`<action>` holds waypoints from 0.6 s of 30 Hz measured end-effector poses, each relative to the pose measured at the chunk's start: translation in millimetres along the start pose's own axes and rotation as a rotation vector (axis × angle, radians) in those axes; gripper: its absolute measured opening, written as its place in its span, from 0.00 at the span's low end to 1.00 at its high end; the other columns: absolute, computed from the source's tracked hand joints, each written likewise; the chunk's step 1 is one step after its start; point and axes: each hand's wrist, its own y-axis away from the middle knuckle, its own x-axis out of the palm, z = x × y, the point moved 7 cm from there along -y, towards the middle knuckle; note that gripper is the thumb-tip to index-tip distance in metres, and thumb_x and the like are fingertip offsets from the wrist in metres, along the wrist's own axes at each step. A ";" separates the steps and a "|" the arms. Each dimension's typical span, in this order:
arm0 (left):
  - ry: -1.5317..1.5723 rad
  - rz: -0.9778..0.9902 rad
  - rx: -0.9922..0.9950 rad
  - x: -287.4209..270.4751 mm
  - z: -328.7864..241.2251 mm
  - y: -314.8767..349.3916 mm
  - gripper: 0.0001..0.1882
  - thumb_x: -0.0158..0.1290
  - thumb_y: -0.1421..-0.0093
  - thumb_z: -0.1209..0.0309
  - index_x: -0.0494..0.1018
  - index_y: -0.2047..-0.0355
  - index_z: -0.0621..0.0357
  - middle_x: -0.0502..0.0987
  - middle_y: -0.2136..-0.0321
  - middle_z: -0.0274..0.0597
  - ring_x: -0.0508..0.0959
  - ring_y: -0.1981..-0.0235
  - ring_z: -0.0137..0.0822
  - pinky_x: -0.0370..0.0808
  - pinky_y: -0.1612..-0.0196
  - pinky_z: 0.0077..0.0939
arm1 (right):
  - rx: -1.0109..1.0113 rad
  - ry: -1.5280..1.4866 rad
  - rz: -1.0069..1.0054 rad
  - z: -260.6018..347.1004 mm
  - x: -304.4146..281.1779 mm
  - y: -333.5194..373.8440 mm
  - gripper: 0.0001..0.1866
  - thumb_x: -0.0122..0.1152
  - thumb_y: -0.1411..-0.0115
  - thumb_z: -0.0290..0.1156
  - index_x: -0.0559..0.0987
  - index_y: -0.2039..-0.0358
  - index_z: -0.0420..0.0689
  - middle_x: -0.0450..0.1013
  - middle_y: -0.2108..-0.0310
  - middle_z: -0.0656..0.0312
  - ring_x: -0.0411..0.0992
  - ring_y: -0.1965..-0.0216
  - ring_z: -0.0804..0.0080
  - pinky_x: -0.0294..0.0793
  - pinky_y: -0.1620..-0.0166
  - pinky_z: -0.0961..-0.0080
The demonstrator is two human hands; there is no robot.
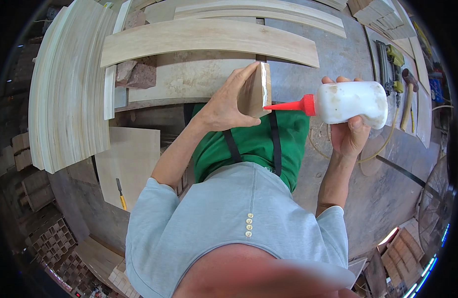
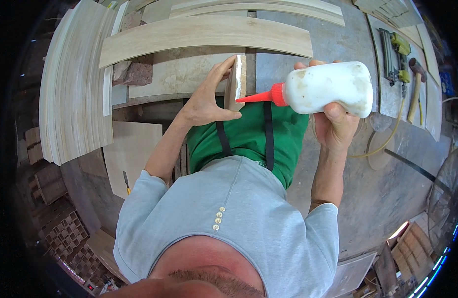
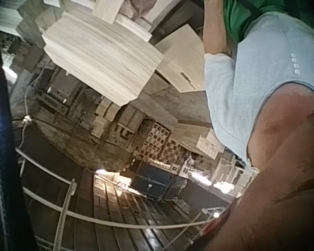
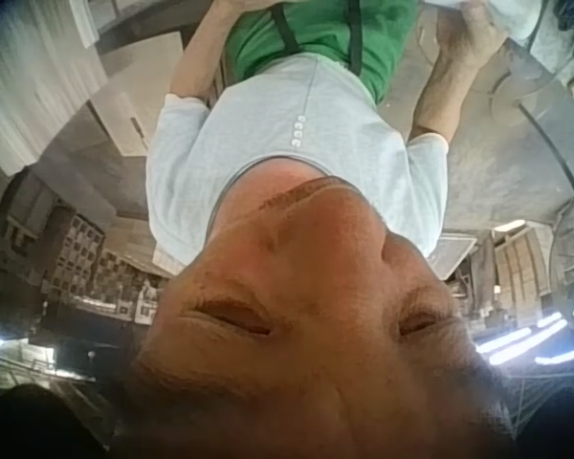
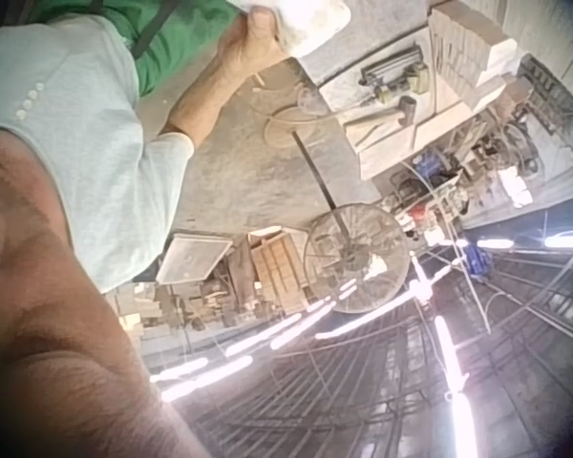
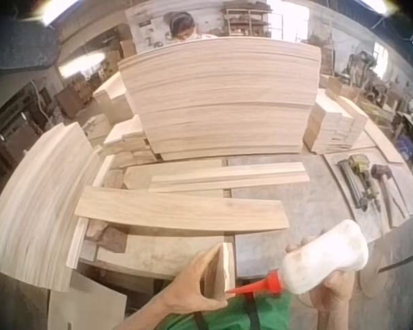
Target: Applying wood glue and using a pneumatic nail gun to assemble wooden blocks and planks into components.
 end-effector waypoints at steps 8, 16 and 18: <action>0.154 0.041 -0.050 5.6 8.2 5.1 0.60 0.67 0.67 0.70 0.44 0.34 0.56 0.57 0.41 0.46 0.61 0.40 0.43 0.56 0.36 0.40 | -0.006 -0.012 0.024 -0.8 -0.9 -0.9 0.41 0.73 0.55 0.35 0.61 0.43 0.39 0.67 0.49 0.43 0.65 0.46 0.39 0.68 0.45 0.48; 0.298 0.112 -0.054 11.2 8.7 8.1 0.61 0.67 0.67 0.71 0.44 0.34 0.50 0.57 0.42 0.44 0.62 0.41 0.45 0.58 0.37 0.40 | -0.044 0.019 0.014 0.6 -3.1 -12.2 0.41 0.73 0.55 0.37 0.62 0.44 0.40 0.67 0.49 0.44 0.65 0.46 0.39 0.68 0.45 0.48; 0.304 0.122 -0.064 11.9 7.8 8.9 0.61 0.67 0.67 0.70 0.44 0.34 0.50 0.57 0.42 0.44 0.62 0.41 0.45 0.58 0.37 0.40 | -0.050 0.040 0.018 1.1 -3.8 -14.6 0.41 0.73 0.54 0.37 0.62 0.44 0.40 0.67 0.49 0.44 0.65 0.46 0.39 0.69 0.45 0.48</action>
